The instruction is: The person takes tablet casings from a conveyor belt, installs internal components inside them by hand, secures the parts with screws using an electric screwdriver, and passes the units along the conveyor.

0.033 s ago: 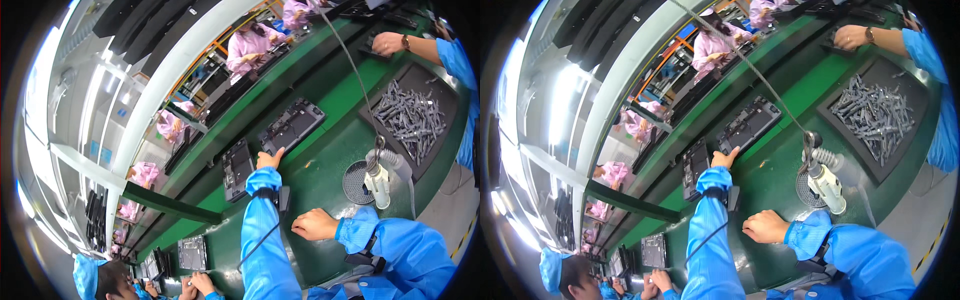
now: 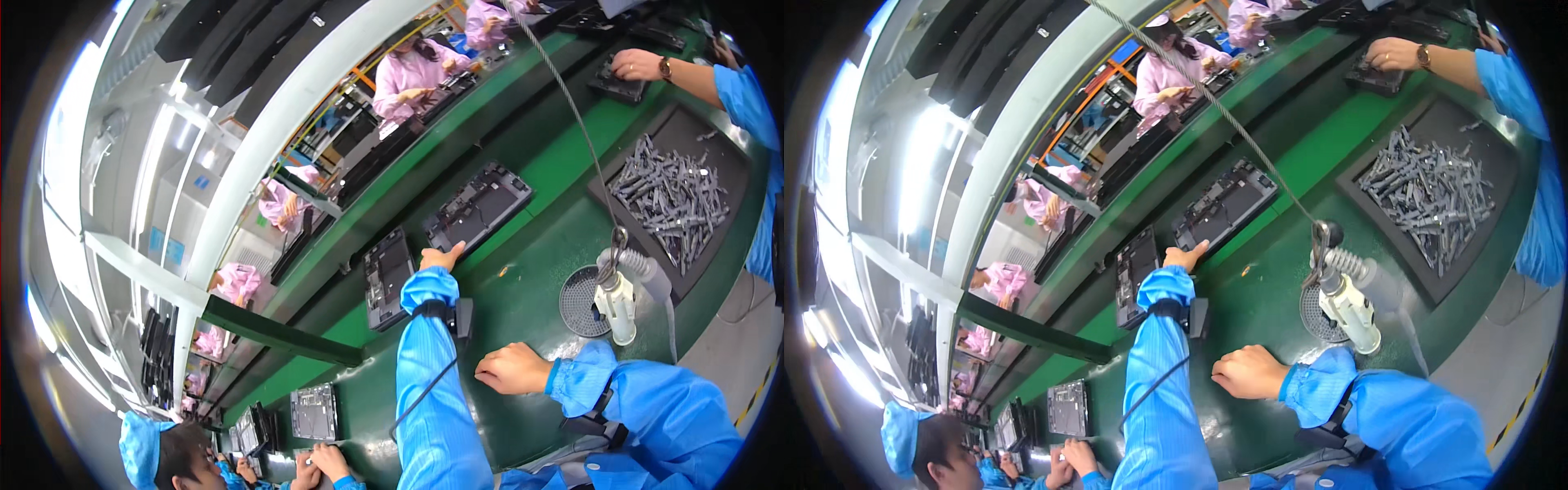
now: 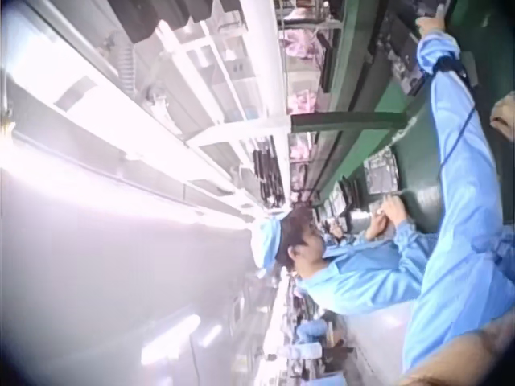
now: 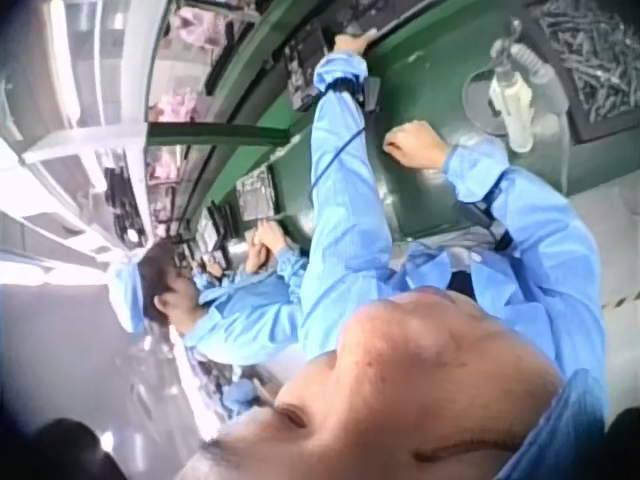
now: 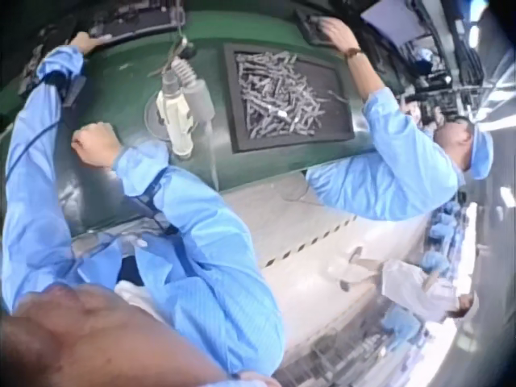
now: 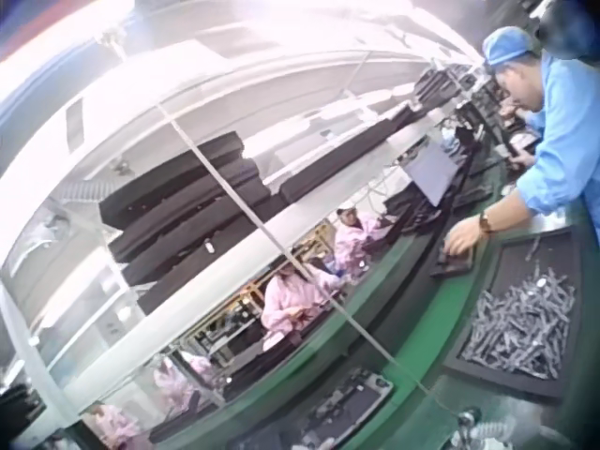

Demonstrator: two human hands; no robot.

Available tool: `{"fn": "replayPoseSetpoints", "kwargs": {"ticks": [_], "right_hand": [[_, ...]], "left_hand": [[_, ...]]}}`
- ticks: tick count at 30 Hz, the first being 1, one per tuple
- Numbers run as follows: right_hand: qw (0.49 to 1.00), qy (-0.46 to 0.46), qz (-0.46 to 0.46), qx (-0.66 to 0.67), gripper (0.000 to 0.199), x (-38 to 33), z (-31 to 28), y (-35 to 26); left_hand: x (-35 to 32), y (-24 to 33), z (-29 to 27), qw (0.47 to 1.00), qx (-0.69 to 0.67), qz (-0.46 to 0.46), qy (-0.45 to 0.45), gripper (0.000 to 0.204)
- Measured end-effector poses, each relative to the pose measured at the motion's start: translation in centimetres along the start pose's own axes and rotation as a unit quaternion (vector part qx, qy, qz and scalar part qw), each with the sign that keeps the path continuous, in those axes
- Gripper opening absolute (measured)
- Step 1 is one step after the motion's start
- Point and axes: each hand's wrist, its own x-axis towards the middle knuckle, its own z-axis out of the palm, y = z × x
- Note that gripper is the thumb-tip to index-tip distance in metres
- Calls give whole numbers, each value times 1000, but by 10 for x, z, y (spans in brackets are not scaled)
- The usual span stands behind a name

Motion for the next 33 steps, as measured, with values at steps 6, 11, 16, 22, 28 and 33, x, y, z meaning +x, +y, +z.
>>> {"fn": "replayPoseSetpoints", "kwargs": {"ticks": [6,11,16,22,28,33], "right_hand": [[988,128,69,58,19,-8,-7,18],[923,199,205,257,34,-1,-5,20],[766,261,304,502,71,6,-19,22],[790,343,219,458,57,9,-19,42],[844,116,256,457,53,8,-51,38],[860,91,276,419,47,1,-38,38]], "left_hand": [[5,33,-9,950,-131,-62,-275,60],[-49,-3,-28,832,-462,-150,-268,36],[-187,-33,-37,781,-527,-117,-313,37],[-307,-65,-33,685,-564,-78,-455,41],[-286,-136,-99,806,-445,3,-390,40],[-186,-146,-65,854,-511,-65,-74,43]]}}
